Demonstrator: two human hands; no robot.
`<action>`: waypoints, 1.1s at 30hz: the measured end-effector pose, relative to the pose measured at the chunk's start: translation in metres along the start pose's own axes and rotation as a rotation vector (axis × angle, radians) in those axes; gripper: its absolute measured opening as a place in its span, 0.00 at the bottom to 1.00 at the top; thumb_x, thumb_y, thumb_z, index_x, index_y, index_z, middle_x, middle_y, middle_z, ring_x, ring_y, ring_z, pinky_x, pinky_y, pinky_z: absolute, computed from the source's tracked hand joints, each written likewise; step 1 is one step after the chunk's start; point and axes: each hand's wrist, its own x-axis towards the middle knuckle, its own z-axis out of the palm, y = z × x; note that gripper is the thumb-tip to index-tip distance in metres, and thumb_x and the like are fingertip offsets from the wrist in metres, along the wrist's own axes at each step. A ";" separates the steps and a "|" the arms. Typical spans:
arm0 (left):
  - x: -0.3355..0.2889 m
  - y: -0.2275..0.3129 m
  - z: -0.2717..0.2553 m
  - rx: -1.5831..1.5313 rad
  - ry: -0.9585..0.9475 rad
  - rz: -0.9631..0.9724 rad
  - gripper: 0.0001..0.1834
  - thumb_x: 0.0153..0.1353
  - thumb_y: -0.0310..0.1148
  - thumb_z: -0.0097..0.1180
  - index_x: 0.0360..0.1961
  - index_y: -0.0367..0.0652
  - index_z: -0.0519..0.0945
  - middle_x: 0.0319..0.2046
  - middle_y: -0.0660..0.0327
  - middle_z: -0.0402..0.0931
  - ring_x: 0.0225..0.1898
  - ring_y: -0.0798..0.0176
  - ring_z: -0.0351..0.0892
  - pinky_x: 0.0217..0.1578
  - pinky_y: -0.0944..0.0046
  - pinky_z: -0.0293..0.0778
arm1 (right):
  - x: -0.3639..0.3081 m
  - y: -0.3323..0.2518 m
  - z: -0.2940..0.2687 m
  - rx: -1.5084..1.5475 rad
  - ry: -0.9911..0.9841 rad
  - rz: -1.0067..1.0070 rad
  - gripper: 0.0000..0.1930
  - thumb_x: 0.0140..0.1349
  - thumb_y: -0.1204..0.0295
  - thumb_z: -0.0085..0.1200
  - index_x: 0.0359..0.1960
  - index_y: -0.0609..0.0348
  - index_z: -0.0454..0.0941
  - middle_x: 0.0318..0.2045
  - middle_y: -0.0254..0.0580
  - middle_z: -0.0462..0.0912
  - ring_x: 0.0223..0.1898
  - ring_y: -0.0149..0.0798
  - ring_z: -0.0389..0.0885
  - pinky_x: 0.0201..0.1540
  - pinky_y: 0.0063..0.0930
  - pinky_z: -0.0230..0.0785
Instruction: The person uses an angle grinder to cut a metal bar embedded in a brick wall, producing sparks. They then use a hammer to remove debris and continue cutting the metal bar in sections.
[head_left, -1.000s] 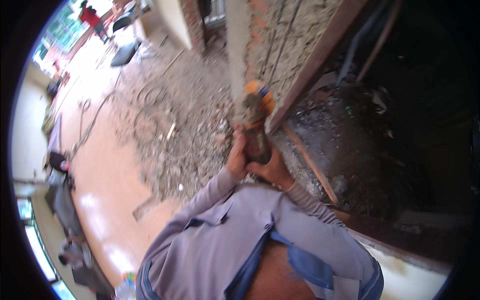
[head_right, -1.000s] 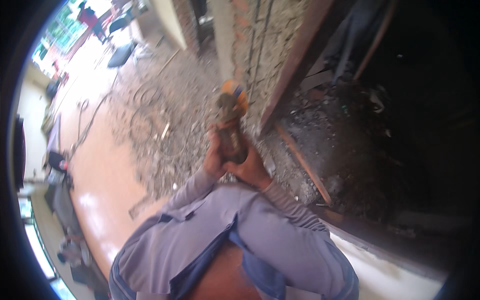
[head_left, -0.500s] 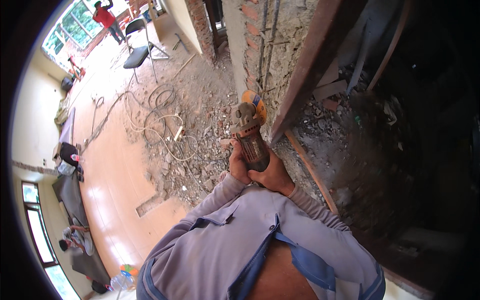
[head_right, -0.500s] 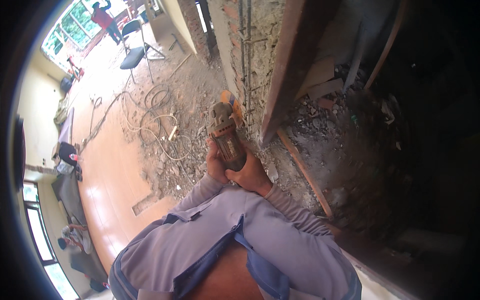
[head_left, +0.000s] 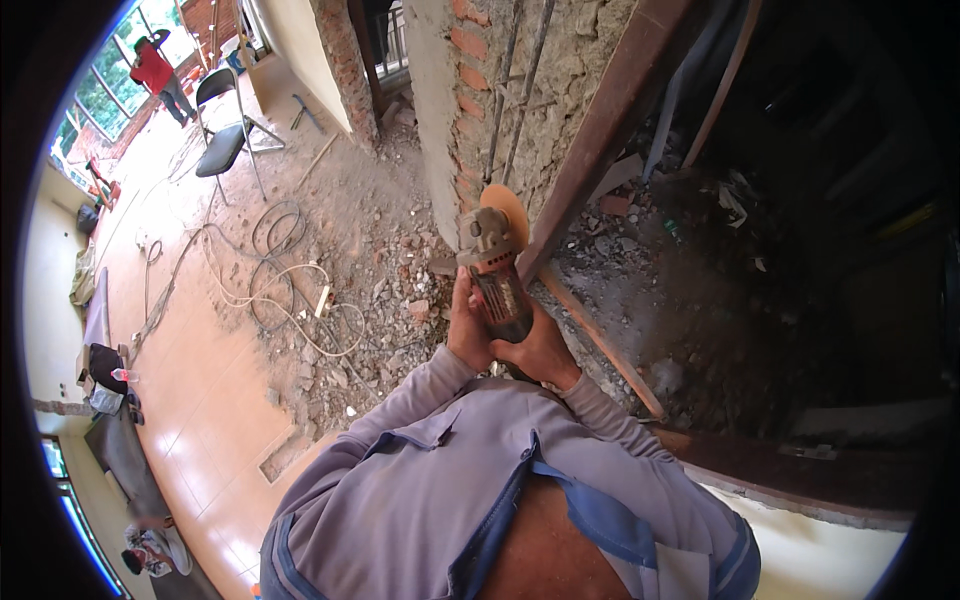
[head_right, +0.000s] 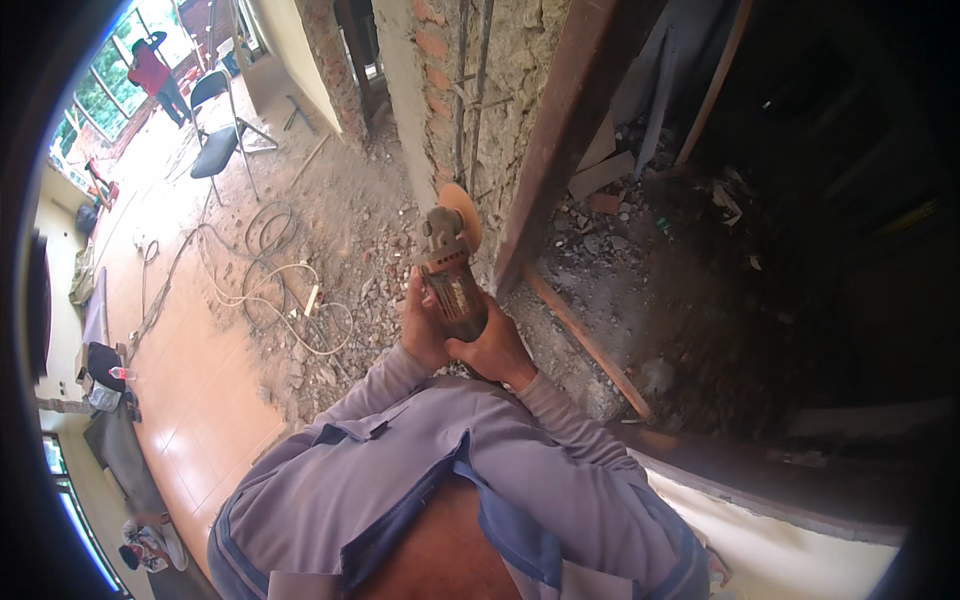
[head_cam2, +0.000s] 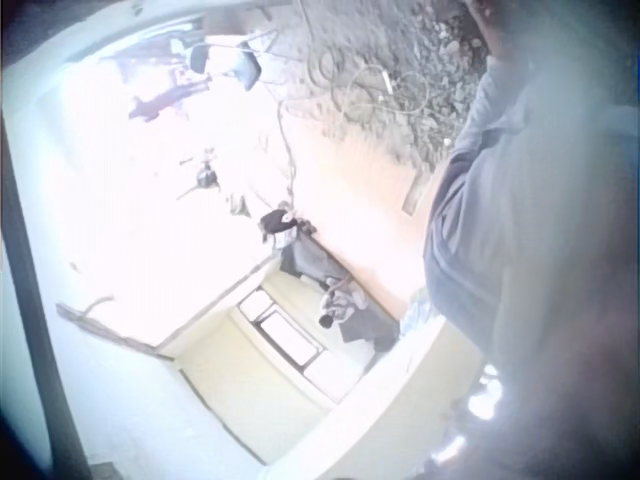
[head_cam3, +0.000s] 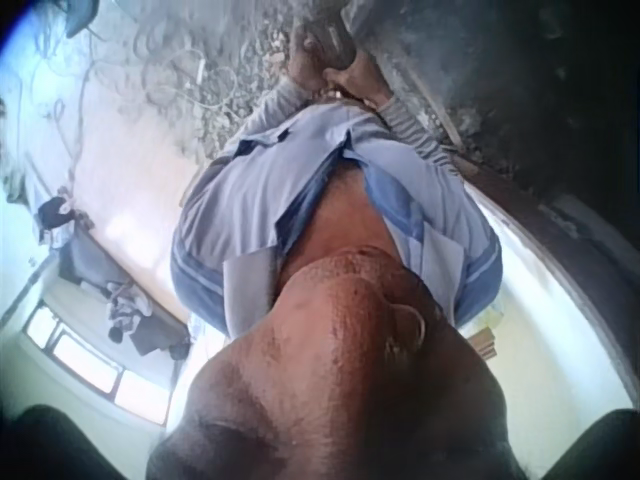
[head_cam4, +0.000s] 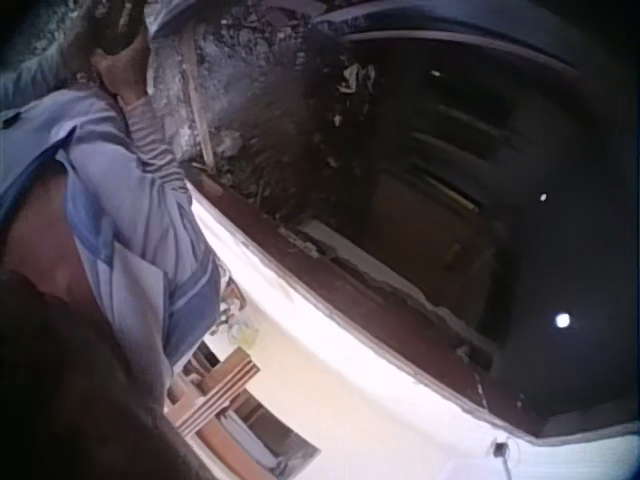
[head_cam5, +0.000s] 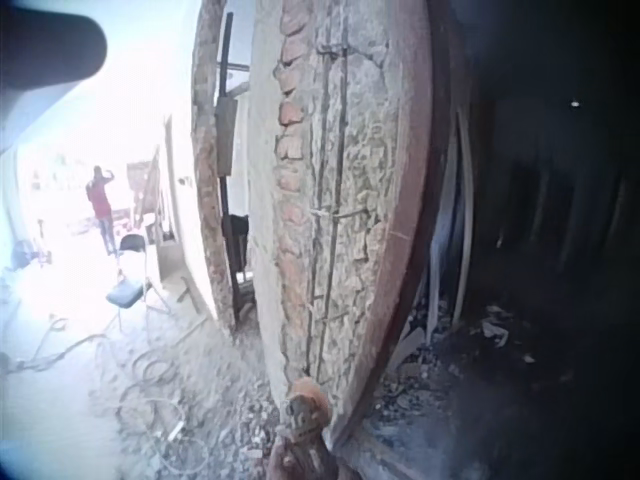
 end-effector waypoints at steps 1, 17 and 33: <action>0.001 -0.002 0.006 0.022 -0.022 -0.003 0.41 0.68 0.69 0.37 0.65 0.45 0.69 0.56 0.55 0.76 0.56 0.52 0.77 0.61 0.50 0.71 | -0.001 -0.004 -0.006 -0.011 0.002 0.050 0.47 0.43 0.64 0.70 0.66 0.68 0.63 0.57 0.58 0.77 0.60 0.51 0.77 0.62 0.37 0.67; 0.053 -0.008 0.119 0.341 -0.096 0.146 0.13 0.59 0.33 0.65 0.42 0.42 0.77 0.35 0.65 0.77 0.34 0.71 0.76 0.36 0.66 0.75 | 0.030 -0.072 -0.099 -0.231 0.112 -0.038 0.29 0.46 0.68 0.70 0.50 0.67 0.75 0.43 0.50 0.83 0.45 0.43 0.83 0.48 0.35 0.74; 0.084 -0.020 0.116 0.259 -0.071 0.126 0.11 0.61 0.33 0.62 0.42 0.43 0.76 0.34 0.65 0.77 0.34 0.68 0.78 0.35 0.64 0.76 | 0.046 -0.072 -0.116 -0.254 0.069 0.003 0.28 0.45 0.68 0.68 0.49 0.68 0.77 0.40 0.50 0.85 0.43 0.43 0.84 0.47 0.34 0.73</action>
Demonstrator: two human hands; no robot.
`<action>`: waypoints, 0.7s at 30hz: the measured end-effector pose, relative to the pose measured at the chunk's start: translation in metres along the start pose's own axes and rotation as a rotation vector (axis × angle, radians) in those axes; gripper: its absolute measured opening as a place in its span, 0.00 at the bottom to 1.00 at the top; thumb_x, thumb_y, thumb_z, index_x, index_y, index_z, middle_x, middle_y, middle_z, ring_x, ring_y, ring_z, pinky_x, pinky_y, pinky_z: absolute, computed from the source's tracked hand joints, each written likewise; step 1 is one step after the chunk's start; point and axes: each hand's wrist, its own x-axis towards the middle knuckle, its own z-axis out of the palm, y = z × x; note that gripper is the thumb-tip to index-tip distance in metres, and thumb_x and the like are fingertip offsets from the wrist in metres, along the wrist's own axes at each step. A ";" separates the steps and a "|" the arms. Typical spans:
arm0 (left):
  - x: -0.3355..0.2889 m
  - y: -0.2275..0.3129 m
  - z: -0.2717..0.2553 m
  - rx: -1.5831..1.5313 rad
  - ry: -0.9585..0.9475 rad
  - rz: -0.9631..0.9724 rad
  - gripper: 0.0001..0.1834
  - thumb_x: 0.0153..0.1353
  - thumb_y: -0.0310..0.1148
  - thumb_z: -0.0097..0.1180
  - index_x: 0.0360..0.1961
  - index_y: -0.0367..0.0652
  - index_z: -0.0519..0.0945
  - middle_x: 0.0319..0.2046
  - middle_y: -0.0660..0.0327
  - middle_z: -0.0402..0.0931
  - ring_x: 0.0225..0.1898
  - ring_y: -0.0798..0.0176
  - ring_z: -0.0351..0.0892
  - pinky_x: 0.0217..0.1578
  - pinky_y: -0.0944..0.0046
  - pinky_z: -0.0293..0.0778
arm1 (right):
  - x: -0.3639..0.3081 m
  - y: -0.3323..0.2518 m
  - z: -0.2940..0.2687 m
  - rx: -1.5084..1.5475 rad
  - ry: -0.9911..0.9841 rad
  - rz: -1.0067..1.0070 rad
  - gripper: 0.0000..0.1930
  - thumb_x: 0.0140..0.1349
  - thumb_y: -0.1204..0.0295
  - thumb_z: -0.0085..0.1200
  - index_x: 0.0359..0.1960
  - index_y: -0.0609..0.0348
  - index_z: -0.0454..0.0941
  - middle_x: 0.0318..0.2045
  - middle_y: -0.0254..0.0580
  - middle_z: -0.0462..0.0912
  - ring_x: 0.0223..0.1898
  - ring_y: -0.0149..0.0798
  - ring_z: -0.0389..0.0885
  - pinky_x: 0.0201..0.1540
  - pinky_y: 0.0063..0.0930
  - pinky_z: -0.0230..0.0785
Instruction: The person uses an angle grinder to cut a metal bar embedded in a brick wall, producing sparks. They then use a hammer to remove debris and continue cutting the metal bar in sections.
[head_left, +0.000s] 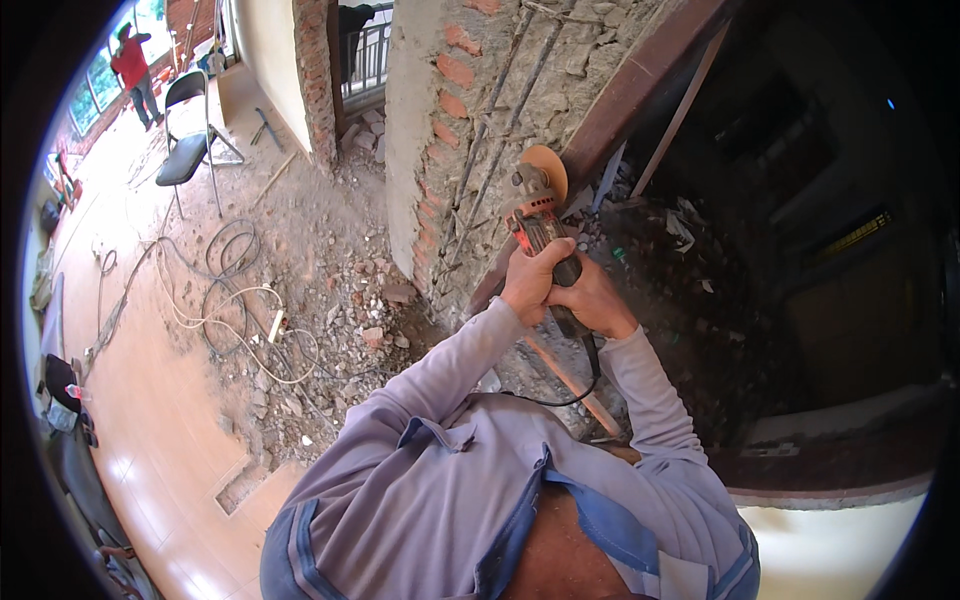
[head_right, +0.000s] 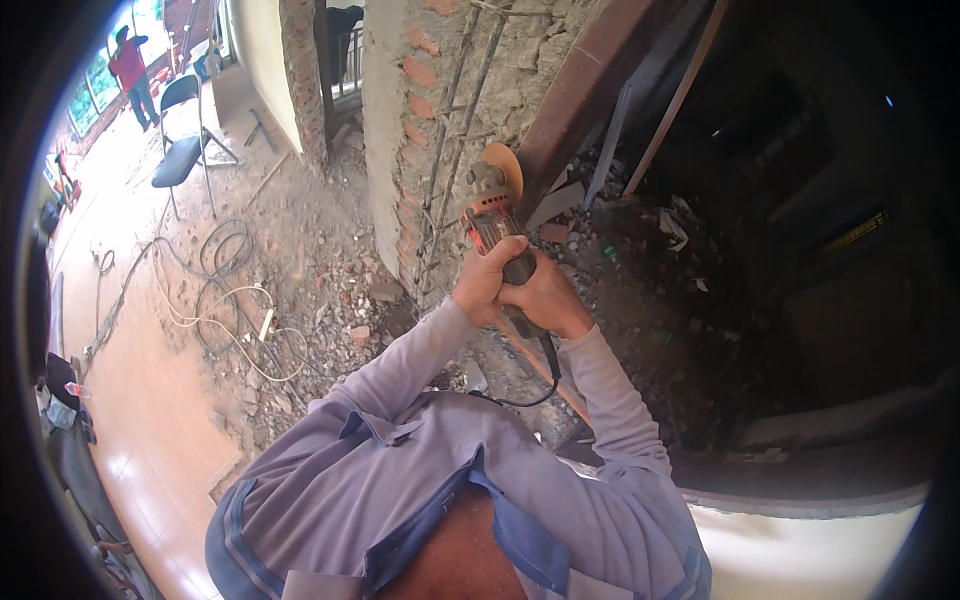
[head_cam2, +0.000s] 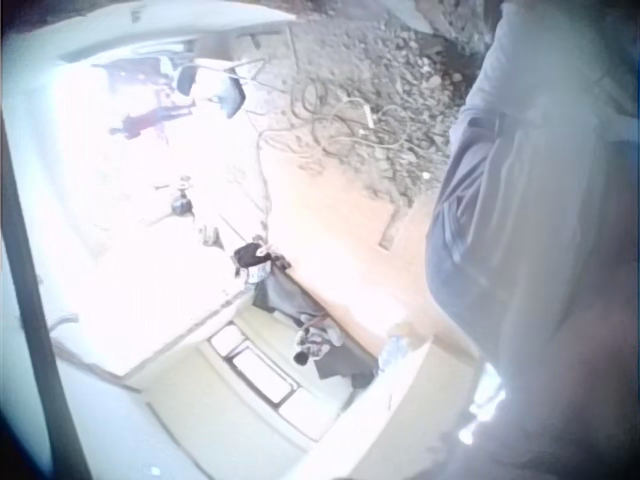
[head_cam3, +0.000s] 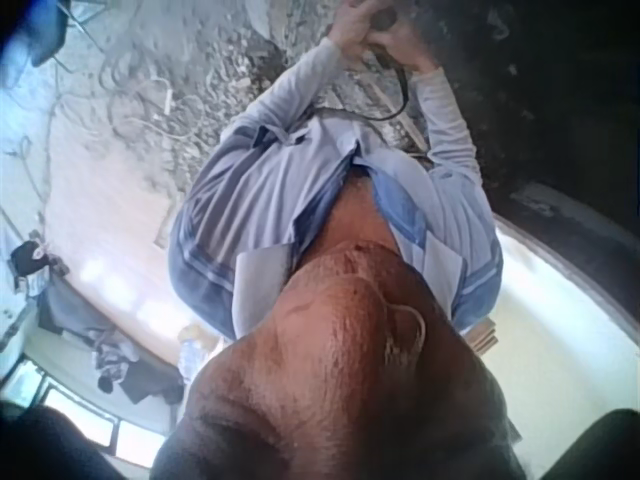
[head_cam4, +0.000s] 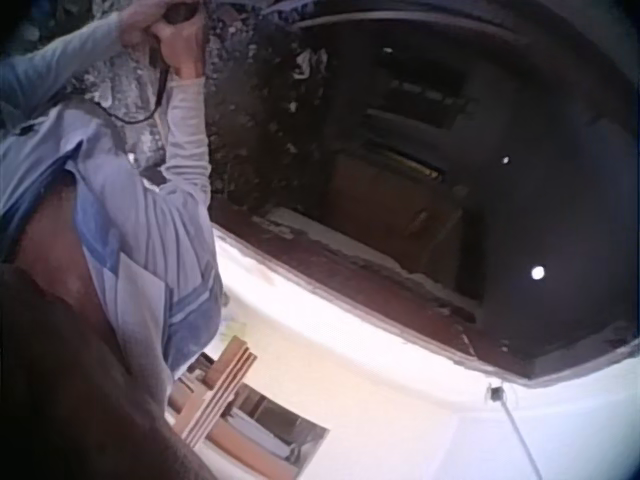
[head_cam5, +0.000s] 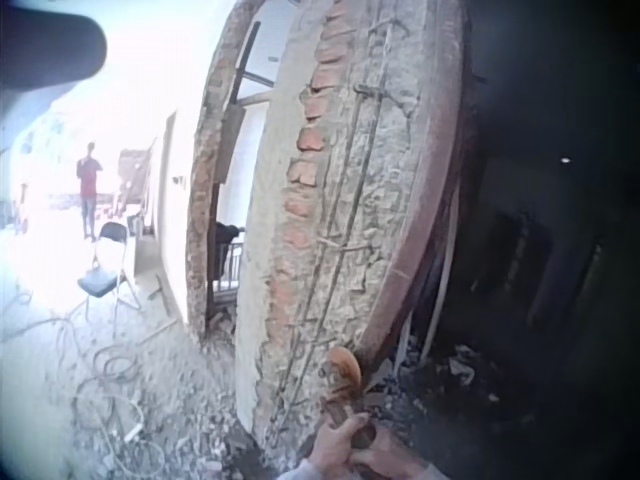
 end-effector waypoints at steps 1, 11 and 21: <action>0.001 0.000 -0.001 0.005 -0.003 0.000 0.11 0.61 0.33 0.62 0.43 0.43 0.76 0.35 0.65 0.77 0.34 0.68 0.79 0.35 0.64 0.76 | 0.001 0.002 0.000 0.007 -0.007 -0.019 0.28 0.45 0.67 0.68 0.49 0.68 0.77 0.40 0.50 0.85 0.43 0.44 0.84 0.47 0.34 0.73; 0.009 -0.001 0.001 0.005 0.010 -0.012 0.11 0.61 0.33 0.62 0.42 0.43 0.76 0.35 0.65 0.77 0.34 0.68 0.79 0.36 0.64 0.77 | 0.010 0.009 -0.004 -0.008 -0.002 0.001 0.28 0.45 0.67 0.68 0.48 0.68 0.77 0.41 0.51 0.85 0.44 0.45 0.84 0.47 0.34 0.73; 0.010 0.004 0.006 0.007 0.012 -0.002 0.13 0.61 0.33 0.62 0.45 0.43 0.75 0.37 0.65 0.76 0.36 0.69 0.77 0.37 0.64 0.76 | 0.013 0.003 -0.009 -0.045 -0.008 0.044 0.30 0.45 0.67 0.68 0.51 0.68 0.76 0.43 0.52 0.84 0.46 0.45 0.84 0.50 0.34 0.73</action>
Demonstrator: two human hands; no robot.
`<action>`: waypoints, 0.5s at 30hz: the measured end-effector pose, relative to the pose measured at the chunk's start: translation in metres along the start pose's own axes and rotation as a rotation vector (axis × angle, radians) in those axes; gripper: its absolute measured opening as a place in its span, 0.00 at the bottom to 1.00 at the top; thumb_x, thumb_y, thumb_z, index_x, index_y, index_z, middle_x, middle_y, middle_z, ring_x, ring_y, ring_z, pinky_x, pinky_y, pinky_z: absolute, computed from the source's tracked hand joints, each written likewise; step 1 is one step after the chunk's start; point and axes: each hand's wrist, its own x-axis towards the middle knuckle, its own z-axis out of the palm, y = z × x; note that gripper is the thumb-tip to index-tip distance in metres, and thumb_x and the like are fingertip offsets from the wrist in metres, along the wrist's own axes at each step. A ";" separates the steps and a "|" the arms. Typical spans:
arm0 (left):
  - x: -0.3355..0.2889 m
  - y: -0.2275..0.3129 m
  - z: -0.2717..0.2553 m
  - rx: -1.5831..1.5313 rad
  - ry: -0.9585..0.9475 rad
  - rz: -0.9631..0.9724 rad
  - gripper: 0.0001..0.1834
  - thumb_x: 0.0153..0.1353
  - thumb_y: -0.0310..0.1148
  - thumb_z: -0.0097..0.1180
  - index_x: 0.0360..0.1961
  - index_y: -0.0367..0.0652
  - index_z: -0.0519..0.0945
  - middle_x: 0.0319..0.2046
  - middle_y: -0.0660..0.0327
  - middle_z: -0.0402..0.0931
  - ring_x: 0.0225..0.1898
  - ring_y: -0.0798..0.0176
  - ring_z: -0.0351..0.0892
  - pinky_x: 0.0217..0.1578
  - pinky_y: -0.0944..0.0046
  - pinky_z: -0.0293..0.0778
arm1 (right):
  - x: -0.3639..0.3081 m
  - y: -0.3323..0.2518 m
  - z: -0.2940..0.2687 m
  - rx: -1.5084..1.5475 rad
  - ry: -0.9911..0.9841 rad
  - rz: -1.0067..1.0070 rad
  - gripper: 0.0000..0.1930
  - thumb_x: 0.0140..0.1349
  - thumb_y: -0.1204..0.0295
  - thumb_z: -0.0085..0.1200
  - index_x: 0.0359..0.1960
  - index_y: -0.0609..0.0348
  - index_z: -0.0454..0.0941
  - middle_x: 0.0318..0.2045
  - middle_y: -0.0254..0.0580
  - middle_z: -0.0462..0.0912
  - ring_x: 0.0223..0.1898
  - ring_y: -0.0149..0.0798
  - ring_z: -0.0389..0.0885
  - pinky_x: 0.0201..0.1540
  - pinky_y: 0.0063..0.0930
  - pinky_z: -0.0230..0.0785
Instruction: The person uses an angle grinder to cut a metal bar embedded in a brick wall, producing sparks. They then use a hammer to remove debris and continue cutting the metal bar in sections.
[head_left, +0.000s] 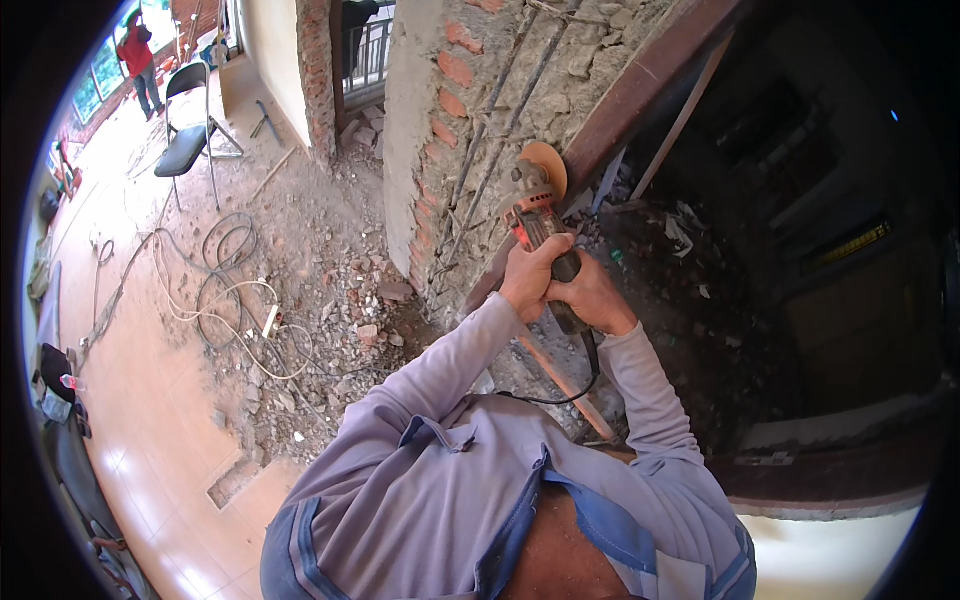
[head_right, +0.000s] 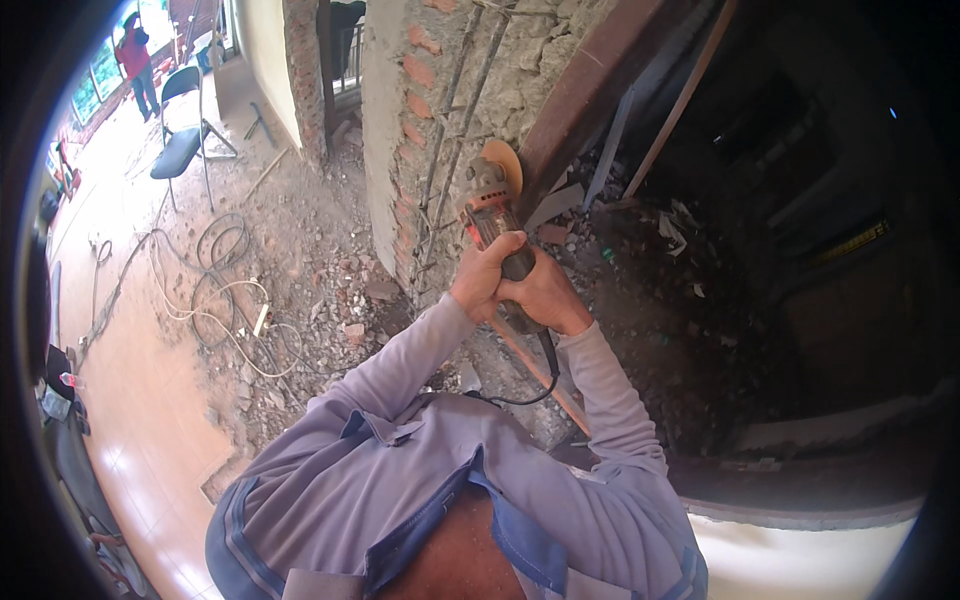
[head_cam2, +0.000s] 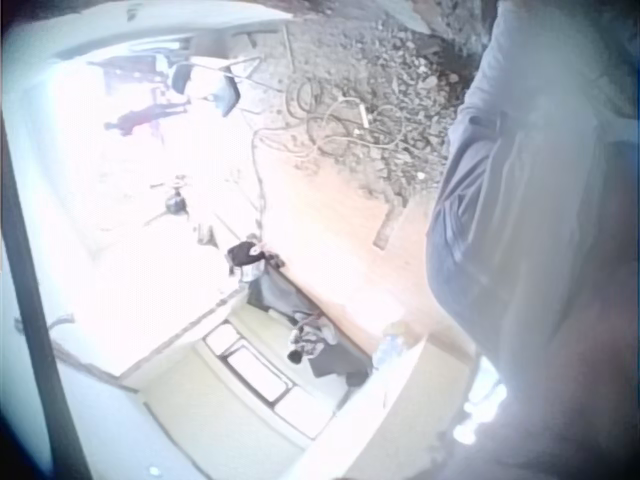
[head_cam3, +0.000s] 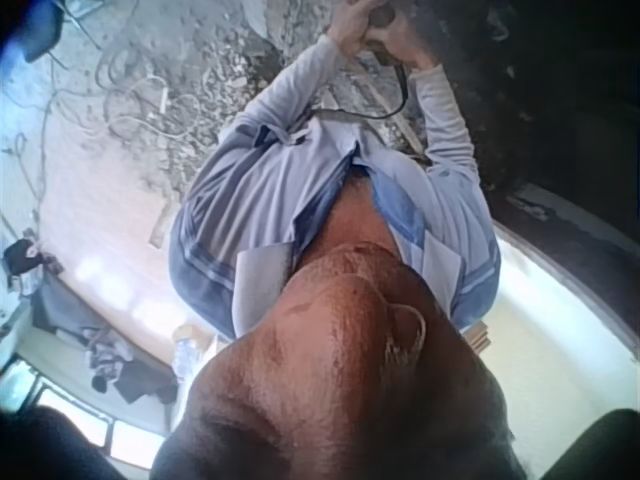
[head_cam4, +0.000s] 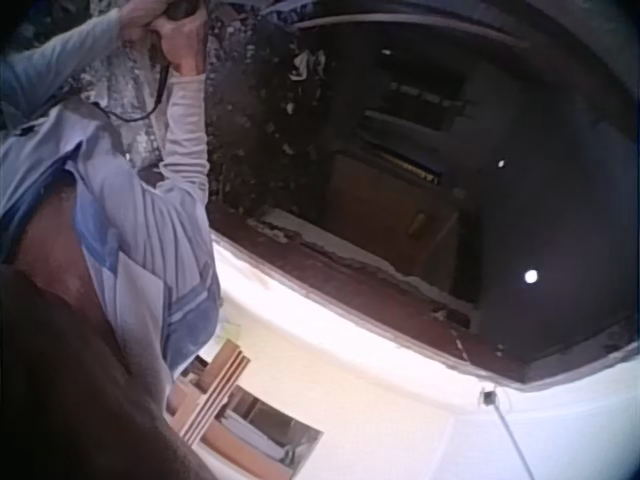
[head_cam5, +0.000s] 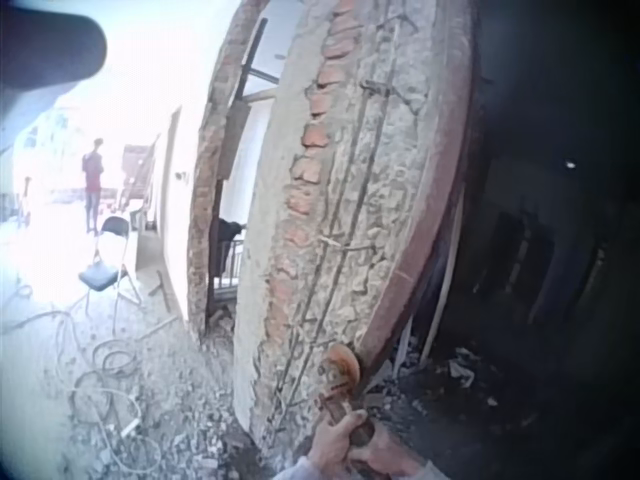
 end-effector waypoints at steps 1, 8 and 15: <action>0.001 0.000 0.000 0.001 0.002 -0.003 0.13 0.61 0.33 0.62 0.45 0.43 0.75 0.37 0.65 0.76 0.36 0.69 0.77 0.37 0.64 0.76 | 0.001 0.002 0.000 0.008 -0.001 -0.023 0.30 0.45 0.67 0.68 0.51 0.67 0.76 0.43 0.52 0.84 0.47 0.46 0.83 0.51 0.34 0.73; 0.005 -0.003 -0.003 -0.013 -0.009 0.008 0.13 0.62 0.33 0.62 0.45 0.43 0.75 0.36 0.65 0.76 0.35 0.68 0.77 0.37 0.64 0.76 | 0.006 0.008 -0.001 -0.025 -0.008 -0.014 0.31 0.46 0.66 0.68 0.52 0.69 0.76 0.44 0.54 0.84 0.48 0.47 0.83 0.51 0.35 0.72; 0.008 -0.002 -0.003 -0.024 -0.008 -0.001 0.13 0.61 0.33 0.63 0.44 0.42 0.75 0.35 0.64 0.77 0.35 0.68 0.78 0.36 0.64 0.77 | 0.006 0.000 -0.002 0.011 -0.048 0.004 0.31 0.46 0.66 0.69 0.53 0.69 0.75 0.44 0.52 0.84 0.46 0.43 0.83 0.50 0.34 0.73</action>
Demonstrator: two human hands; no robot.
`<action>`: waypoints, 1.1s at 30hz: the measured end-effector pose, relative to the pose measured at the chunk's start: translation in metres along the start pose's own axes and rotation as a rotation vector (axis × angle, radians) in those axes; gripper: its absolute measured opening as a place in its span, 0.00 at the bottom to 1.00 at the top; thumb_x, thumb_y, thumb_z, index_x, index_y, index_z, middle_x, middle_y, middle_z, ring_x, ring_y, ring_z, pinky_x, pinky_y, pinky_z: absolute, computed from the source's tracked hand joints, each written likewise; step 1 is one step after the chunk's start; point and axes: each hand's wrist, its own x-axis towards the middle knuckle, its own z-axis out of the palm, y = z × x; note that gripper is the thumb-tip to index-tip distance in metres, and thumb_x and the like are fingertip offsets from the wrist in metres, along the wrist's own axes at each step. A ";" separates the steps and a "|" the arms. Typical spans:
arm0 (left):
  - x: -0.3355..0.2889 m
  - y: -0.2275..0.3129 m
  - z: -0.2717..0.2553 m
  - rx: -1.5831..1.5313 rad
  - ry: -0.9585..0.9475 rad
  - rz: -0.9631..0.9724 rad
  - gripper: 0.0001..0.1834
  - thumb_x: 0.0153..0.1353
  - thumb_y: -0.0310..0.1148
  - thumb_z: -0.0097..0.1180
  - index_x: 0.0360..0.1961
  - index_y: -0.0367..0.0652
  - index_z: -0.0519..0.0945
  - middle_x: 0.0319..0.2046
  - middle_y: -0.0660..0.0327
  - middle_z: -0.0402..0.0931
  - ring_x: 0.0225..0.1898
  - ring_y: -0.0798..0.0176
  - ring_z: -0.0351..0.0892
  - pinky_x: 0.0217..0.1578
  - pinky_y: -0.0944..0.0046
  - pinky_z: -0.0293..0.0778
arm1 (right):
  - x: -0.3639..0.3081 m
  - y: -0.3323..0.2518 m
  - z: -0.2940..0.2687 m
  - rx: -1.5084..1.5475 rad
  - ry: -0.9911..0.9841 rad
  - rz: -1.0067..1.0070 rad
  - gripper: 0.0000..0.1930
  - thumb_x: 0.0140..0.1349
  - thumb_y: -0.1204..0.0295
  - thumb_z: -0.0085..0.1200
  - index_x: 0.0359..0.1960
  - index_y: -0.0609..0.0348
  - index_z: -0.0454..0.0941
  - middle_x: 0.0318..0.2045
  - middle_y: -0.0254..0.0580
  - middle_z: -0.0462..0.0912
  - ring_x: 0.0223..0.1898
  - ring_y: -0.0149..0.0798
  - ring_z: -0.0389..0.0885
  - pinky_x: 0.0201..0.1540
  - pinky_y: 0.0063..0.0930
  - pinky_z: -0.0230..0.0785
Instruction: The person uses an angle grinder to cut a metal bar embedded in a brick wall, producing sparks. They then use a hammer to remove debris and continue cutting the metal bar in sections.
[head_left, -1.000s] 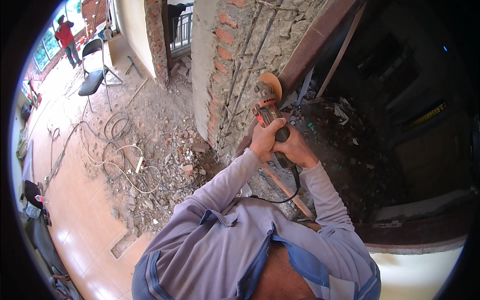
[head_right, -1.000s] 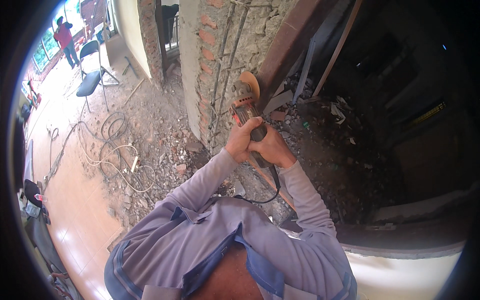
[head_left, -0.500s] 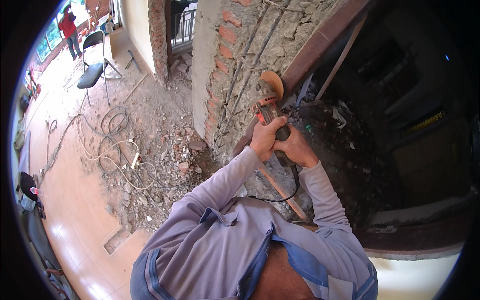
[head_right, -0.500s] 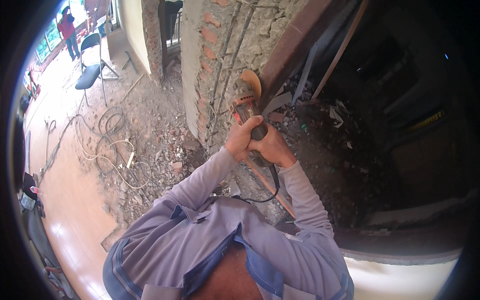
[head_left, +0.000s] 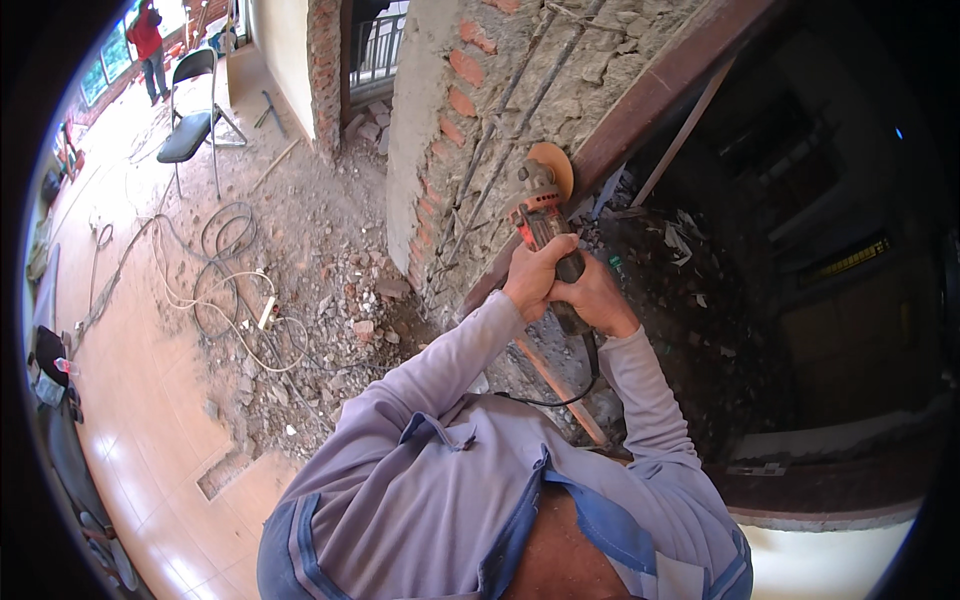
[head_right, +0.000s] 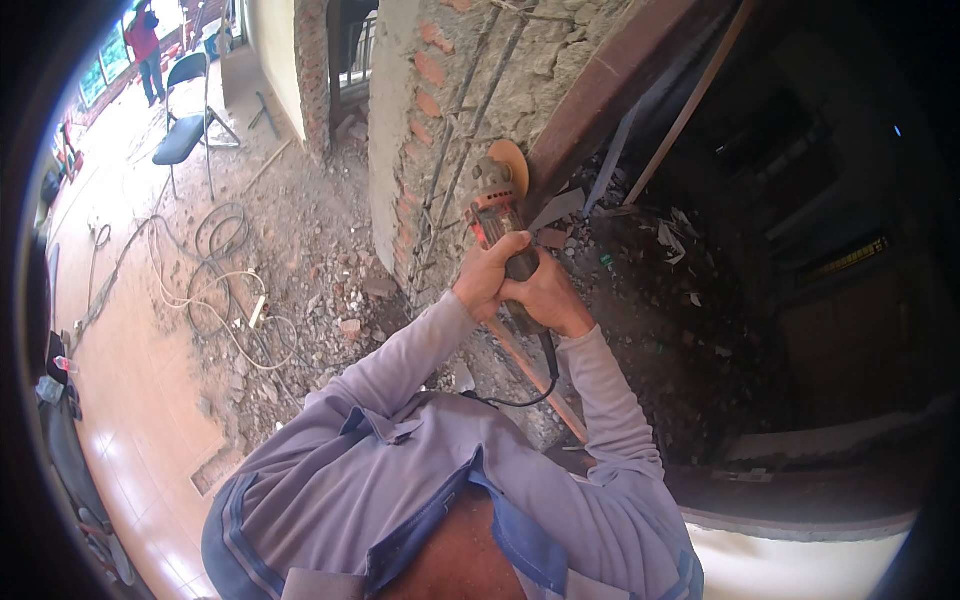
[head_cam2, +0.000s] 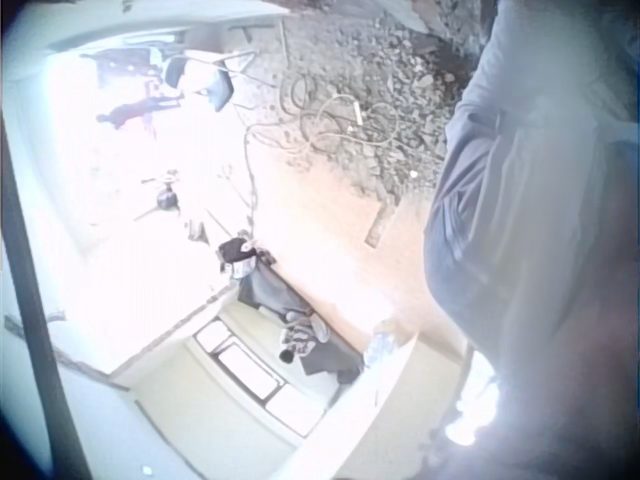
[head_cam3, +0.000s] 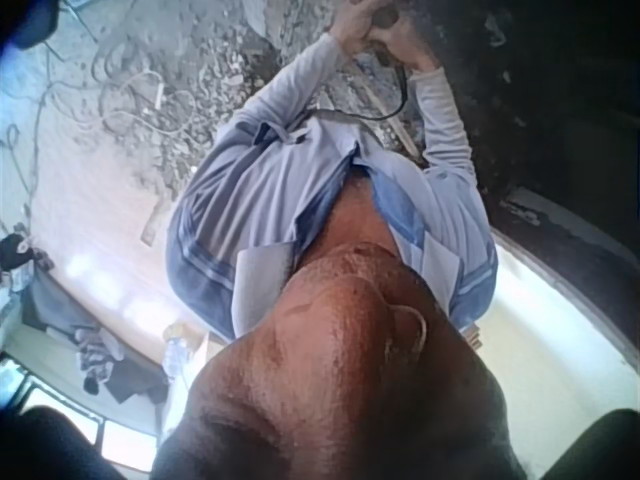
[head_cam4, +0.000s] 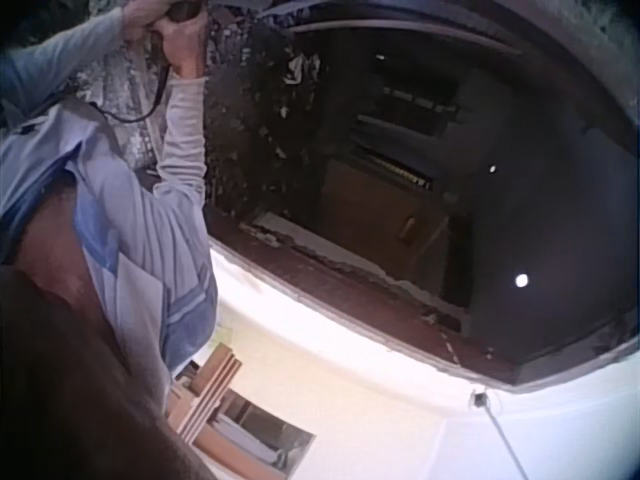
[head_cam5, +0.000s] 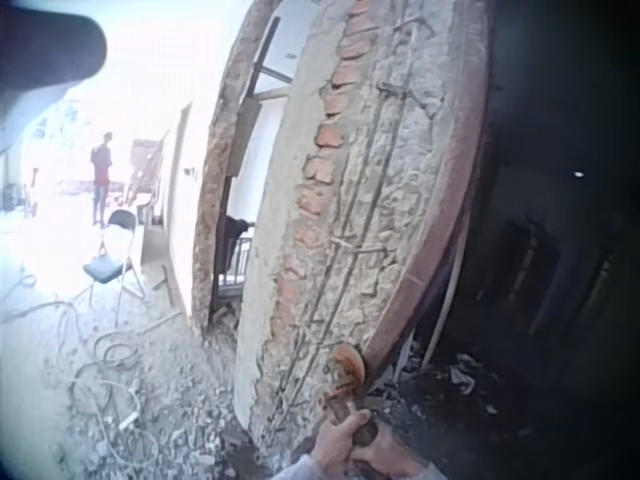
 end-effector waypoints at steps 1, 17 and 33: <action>0.000 0.000 0.000 0.002 0.000 -0.004 0.13 0.61 0.33 0.63 0.44 0.42 0.75 0.35 0.64 0.77 0.35 0.68 0.78 0.36 0.64 0.77 | 0.000 0.000 0.000 0.001 0.010 0.000 0.31 0.46 0.66 0.69 0.53 0.69 0.75 0.44 0.52 0.84 0.46 0.43 0.83 0.50 0.34 0.73; 0.004 -0.003 -0.001 -0.013 0.003 0.005 0.12 0.61 0.32 0.63 0.42 0.42 0.76 0.34 0.64 0.77 0.33 0.68 0.78 0.35 0.65 0.77 | 0.003 0.006 -0.001 -0.030 0.005 0.040 0.33 0.47 0.65 0.69 0.54 0.70 0.74 0.46 0.52 0.83 0.48 0.44 0.82 0.52 0.33 0.72; 0.004 -0.002 -0.001 0.007 0.027 -0.018 0.13 0.60 0.34 0.63 0.42 0.40 0.77 0.35 0.63 0.78 0.33 0.68 0.78 0.35 0.64 0.77 | 0.002 0.002 -0.001 -0.055 0.036 0.017 0.30 0.46 0.69 0.69 0.52 0.69 0.75 0.43 0.41 0.82 0.44 0.33 0.80 0.48 0.27 0.73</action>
